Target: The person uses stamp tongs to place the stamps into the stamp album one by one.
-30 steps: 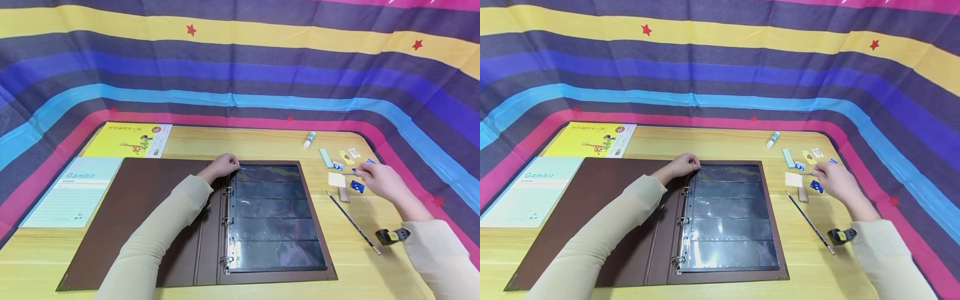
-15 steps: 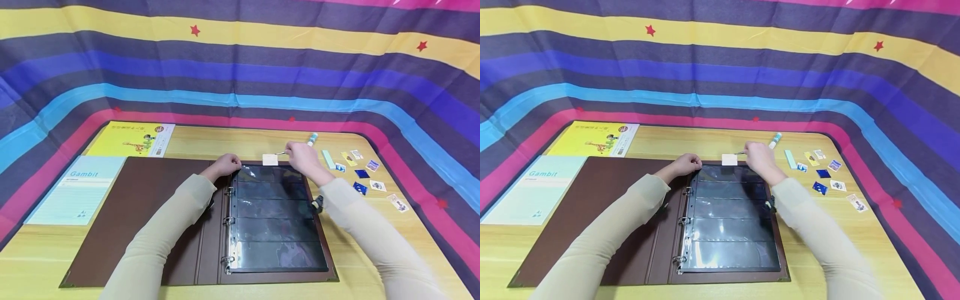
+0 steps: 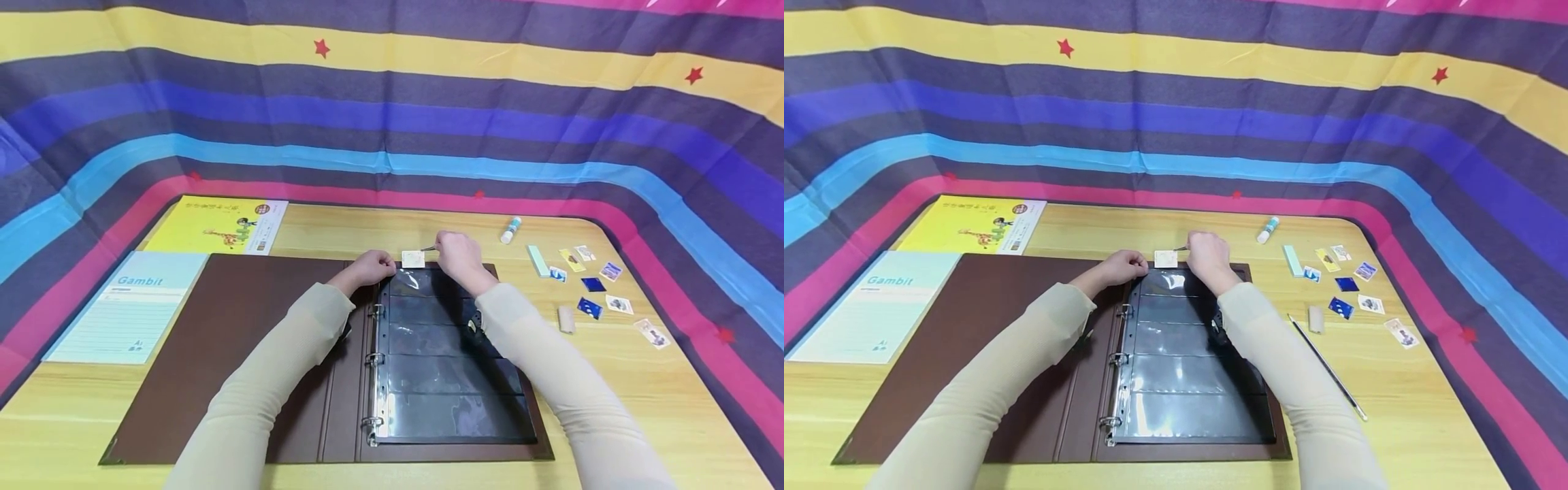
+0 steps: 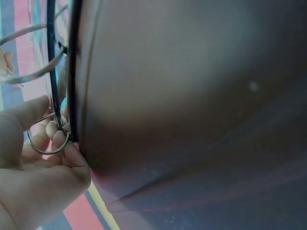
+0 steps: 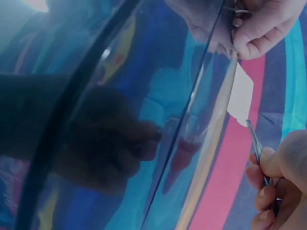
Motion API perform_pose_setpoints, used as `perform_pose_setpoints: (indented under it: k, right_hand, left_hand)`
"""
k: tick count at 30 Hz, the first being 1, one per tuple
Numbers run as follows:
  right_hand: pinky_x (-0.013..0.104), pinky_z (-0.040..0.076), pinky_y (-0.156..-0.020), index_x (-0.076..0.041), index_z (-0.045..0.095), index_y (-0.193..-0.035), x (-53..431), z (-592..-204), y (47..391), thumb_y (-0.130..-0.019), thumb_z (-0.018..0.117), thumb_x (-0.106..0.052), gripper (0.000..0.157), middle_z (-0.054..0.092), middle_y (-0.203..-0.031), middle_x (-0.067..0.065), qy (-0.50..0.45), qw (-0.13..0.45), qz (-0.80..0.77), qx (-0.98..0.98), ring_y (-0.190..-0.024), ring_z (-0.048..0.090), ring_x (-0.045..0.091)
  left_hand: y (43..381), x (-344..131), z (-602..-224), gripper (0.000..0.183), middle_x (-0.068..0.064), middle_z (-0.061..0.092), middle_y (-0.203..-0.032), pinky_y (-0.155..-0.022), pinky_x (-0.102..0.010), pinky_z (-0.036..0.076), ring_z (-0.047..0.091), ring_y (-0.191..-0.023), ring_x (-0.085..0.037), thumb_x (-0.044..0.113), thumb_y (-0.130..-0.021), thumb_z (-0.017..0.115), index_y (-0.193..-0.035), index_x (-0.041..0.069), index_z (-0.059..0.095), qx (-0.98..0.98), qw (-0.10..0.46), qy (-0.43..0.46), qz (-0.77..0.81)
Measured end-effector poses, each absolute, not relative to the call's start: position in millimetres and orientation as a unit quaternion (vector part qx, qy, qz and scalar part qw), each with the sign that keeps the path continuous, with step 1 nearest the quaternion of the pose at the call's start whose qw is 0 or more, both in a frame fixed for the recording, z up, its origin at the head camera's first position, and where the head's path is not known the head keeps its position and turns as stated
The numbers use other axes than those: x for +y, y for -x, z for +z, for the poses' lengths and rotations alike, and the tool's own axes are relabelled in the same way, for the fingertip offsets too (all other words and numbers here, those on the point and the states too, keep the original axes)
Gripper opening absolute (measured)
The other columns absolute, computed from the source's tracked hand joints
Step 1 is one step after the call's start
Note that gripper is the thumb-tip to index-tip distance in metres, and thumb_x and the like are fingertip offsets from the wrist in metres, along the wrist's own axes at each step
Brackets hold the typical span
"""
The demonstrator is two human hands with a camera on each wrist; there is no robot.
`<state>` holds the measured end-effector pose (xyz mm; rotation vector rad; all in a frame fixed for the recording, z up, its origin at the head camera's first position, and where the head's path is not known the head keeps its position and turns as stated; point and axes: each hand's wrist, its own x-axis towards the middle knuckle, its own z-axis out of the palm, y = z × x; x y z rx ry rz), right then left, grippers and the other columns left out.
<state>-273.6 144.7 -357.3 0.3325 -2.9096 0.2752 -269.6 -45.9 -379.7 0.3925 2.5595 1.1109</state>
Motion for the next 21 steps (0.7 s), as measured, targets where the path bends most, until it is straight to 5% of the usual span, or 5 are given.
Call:
perform_pose_setpoints:
  k: [21]
  right_hand:
    - [0.034, 0.036, -0.049, -0.012, 0.056, -0.067, 143.5, -360.1, 258.7, -0.076, 0.047, -0.006, 0.014, 0.052, -0.064, 0.0, -0.166, 0.048, 0.087, -0.981, -0.06, 0.048, 0.018]
  left_hand:
    - [266.7, -46.1, -376.3, 0.011, -0.005, 0.048, -0.084, -0.067, -0.029, 0.036, 0.043, -0.073, -0.017, 0.013, -0.082, 0.048, -0.085, 0.004, 0.053, 0.882, 0.182, -0.117, 0.419]
